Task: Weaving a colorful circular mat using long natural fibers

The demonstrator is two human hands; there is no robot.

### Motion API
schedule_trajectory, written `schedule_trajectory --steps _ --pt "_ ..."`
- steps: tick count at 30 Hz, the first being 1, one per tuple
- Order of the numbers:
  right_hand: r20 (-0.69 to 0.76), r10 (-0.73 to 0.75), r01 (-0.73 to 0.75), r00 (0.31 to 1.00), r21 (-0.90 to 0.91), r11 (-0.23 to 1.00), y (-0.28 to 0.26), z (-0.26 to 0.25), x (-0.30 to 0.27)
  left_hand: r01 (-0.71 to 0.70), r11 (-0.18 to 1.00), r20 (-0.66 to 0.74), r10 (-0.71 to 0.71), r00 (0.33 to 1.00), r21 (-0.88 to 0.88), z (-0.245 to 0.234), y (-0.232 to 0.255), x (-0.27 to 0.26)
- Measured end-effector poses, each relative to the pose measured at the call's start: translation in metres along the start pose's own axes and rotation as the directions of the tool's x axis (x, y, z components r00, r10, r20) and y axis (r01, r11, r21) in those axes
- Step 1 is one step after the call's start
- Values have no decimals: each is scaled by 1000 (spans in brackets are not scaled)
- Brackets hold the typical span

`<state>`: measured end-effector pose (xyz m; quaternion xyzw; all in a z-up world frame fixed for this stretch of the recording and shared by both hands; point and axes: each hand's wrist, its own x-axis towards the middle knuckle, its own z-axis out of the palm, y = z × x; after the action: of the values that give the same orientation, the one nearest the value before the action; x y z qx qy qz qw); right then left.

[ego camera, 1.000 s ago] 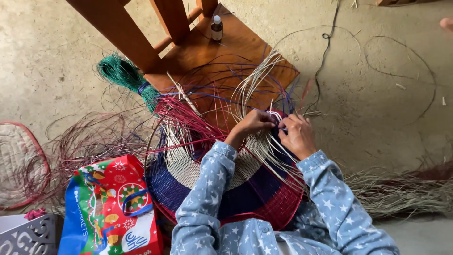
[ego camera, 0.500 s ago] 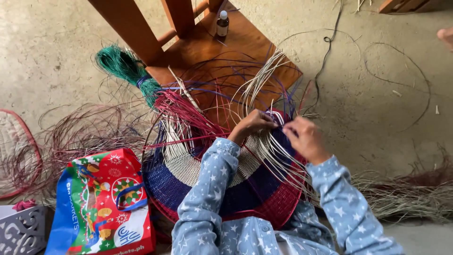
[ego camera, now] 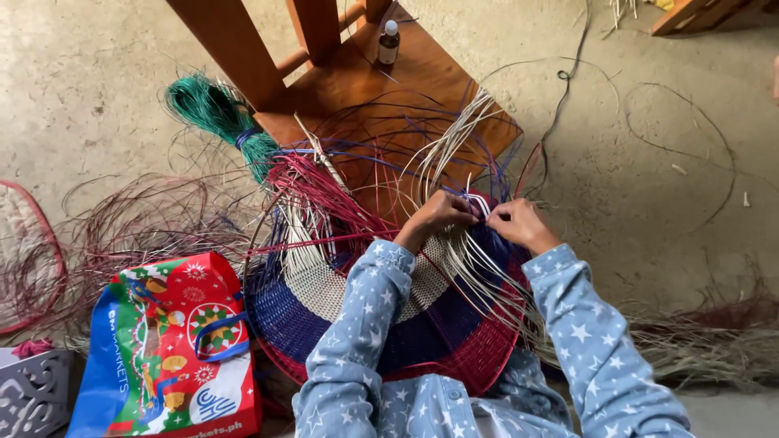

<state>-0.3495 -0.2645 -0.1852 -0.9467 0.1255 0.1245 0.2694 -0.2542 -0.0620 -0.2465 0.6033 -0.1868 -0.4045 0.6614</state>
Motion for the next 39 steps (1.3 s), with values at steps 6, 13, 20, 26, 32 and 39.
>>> schedule_trajectory --steps 6,13,20,26,32,39 --pt "302 266 -187 915 -267 945 -2 -12 5 -4 962 58 -12 998 274 -4 -6 10" --pt "123 207 -241 971 544 804 -55 -10 -2 -132 895 119 89 989 426 -5 -19 13" --pt "-154 -9 110 988 666 738 -71 -28 3 -103 928 0 110 994 358 -2 -11 4" --pt "-58 117 -107 991 153 982 5 31 30 -132 966 4 135 991 224 0 3 -3" --pt "-179 19 60 984 429 901 -28 12 6 -11 949 22 4 1000 315 -17 -8 5" --pt "-110 -86 133 990 930 343 -100 -65 -39 -46 926 168 -20 986 375 -13 22 -5"
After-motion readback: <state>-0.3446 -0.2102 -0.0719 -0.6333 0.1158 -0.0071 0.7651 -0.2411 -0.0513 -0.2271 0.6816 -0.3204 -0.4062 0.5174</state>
